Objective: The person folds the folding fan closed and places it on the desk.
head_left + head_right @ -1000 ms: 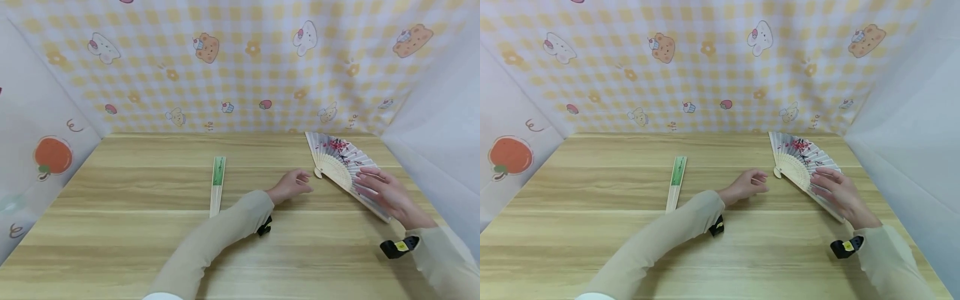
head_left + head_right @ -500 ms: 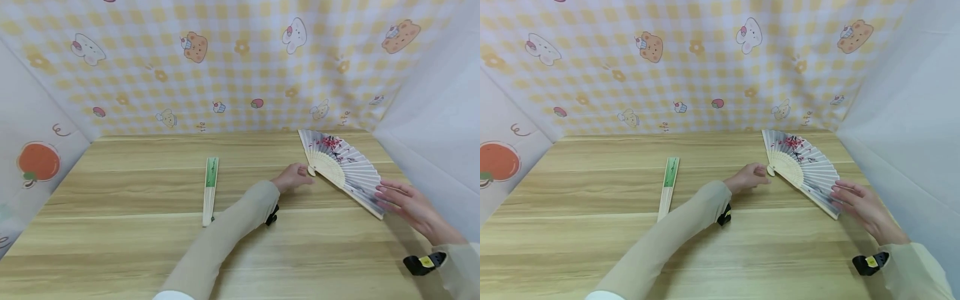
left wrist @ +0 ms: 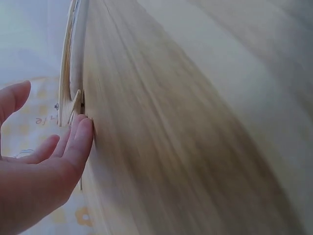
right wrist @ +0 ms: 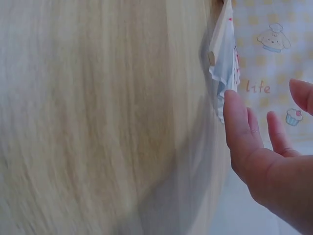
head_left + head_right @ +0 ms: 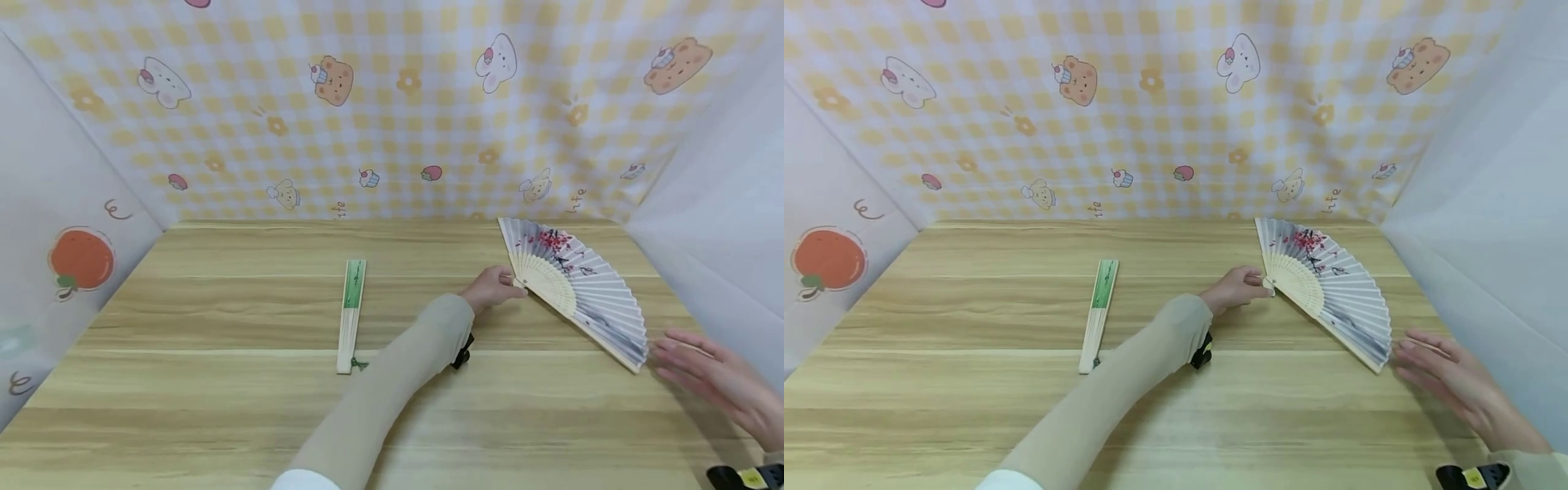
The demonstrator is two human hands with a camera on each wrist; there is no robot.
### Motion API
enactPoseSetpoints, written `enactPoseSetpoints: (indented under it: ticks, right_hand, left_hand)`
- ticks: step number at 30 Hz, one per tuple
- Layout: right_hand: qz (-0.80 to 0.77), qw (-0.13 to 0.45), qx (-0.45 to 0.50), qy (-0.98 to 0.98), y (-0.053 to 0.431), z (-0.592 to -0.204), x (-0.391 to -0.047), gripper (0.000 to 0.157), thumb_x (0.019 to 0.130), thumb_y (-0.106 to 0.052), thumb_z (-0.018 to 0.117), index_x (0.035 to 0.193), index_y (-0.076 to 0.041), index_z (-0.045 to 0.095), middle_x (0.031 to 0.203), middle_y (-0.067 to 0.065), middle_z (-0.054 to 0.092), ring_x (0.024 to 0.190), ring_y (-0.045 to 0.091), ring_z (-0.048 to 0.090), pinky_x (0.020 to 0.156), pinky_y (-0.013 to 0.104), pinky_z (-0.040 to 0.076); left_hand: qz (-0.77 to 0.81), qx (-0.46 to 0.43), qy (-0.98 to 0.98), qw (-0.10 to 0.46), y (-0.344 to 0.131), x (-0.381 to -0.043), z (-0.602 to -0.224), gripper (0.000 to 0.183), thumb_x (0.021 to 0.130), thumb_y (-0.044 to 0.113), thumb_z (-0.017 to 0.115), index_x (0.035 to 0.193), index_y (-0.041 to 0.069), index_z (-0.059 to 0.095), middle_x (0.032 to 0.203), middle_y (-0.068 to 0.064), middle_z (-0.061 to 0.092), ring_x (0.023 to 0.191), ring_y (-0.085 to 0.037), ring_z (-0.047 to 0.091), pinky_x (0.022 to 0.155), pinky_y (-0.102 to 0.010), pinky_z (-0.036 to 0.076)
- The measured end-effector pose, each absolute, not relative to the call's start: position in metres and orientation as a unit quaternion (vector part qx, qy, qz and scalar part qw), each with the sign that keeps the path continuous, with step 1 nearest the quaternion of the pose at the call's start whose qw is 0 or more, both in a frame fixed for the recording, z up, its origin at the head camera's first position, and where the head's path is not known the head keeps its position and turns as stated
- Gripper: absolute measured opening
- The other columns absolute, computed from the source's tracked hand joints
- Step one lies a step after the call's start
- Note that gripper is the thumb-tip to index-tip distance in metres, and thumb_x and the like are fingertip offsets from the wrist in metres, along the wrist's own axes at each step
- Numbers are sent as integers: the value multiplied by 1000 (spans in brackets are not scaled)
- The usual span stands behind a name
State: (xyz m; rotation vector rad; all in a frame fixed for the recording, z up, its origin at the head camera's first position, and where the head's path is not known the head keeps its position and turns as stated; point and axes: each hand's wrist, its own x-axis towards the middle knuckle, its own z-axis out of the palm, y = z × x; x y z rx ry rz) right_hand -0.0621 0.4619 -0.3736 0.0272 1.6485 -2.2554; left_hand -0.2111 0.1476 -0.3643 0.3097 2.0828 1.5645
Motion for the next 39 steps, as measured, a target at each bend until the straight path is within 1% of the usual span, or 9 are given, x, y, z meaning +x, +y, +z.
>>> enactPoseSetpoints:
  ticks: [4, 6, 10, 12, 15, 19, 26, 31, 39]
  right_hand:
    - [-806, 189, -8, 562, 467, -377, -58, 38, 97, -3, 25, 108, -20, 57, 105, -1, 61, 95, 15, 59, 78, 32, 49]
    - [-818, 200, -27, 539, 468, -380, -57, 40, 97, -1, 22, 110, -18, 56, 107, 3, 61, 97, 18, 58, 80, 34, 48]
    - [-849, 223, -57, 476, 464, -385, -55, 44, 96, 2, 17, 114, -12, 55, 111, 11, 59, 102, 25, 55, 85, 38, 45]
    - [-854, 240, -63, 457, 464, -386, -56, 46, 97, 0, 15, 115, -12, 55, 113, 10, 57, 104, 24, 54, 87, 38, 44]
    - [-851, 244, -39, 464, 461, -386, -58, 44, 98, -2, 18, 112, -15, 57, 112, 6, 58, 103, 22, 55, 86, 38, 44]
    - [-849, 239, -22, 471, 458, -386, -60, 41, 98, -3, 21, 110, -16, 58, 109, 4, 59, 101, 19, 56, 86, 37, 45]
    - [-860, 235, -52, 451, 454, -388, -62, 45, 97, 0, 18, 113, -12, 57, 111, 6, 57, 103, 19, 55, 87, 36, 44]
    - [-861, 231, -62, 449, 454, -389, -62, 46, 97, 0, 16, 115, -11, 57, 112, 6, 57, 104, 19, 54, 87, 35, 44]
    - [-851, 198, -26, 485, 453, -390, -59, 42, 96, 2, 22, 108, -13, 59, 107, 3, 59, 98, 16, 57, 83, 33, 47]
  left_hand:
    - [594, 98, 755, 258, 149, -213, -367, 53, 79, 12, 66, 127, 1, 43, 118, -10, 51, 102, -24, 52, 77, -28, 49]
    - [604, 93, 746, 263, 149, -216, -368, 52, 80, 10, 65, 126, 0, 44, 118, -10, 52, 100, -24, 53, 74, -28, 50]
    - [605, 96, 741, 274, 148, -220, -367, 52, 81, 10, 64, 128, 0, 42, 119, -11, 51, 100, -26, 54, 76, -29, 50]
    - [602, 101, 742, 278, 148, -222, -366, 53, 81, 10, 63, 128, 0, 41, 120, -12, 50, 101, -26, 53, 77, -29, 49]
    - [598, 104, 743, 282, 149, -223, -366, 54, 81, 10, 63, 129, 0, 40, 121, -12, 49, 101, -27, 54, 77, -29, 49]
    - [599, 105, 739, 291, 150, -226, -368, 54, 81, 10, 63, 129, 1, 40, 122, -12, 49, 102, -27, 53, 77, -29, 49]
    - [595, 114, 737, 300, 150, -230, -369, 53, 82, 9, 62, 130, 2, 40, 125, -13, 46, 106, -25, 51, 77, -29, 49]
    - [593, 118, 737, 301, 150, -229, -367, 51, 81, 6, 62, 128, 1, 43, 121, -14, 48, 106, -25, 50, 76, -29, 50]
    - [590, 127, 738, 301, 150, -227, -366, 45, 81, 3, 62, 122, -2, 48, 111, -13, 51, 102, -25, 51, 75, -28, 50]
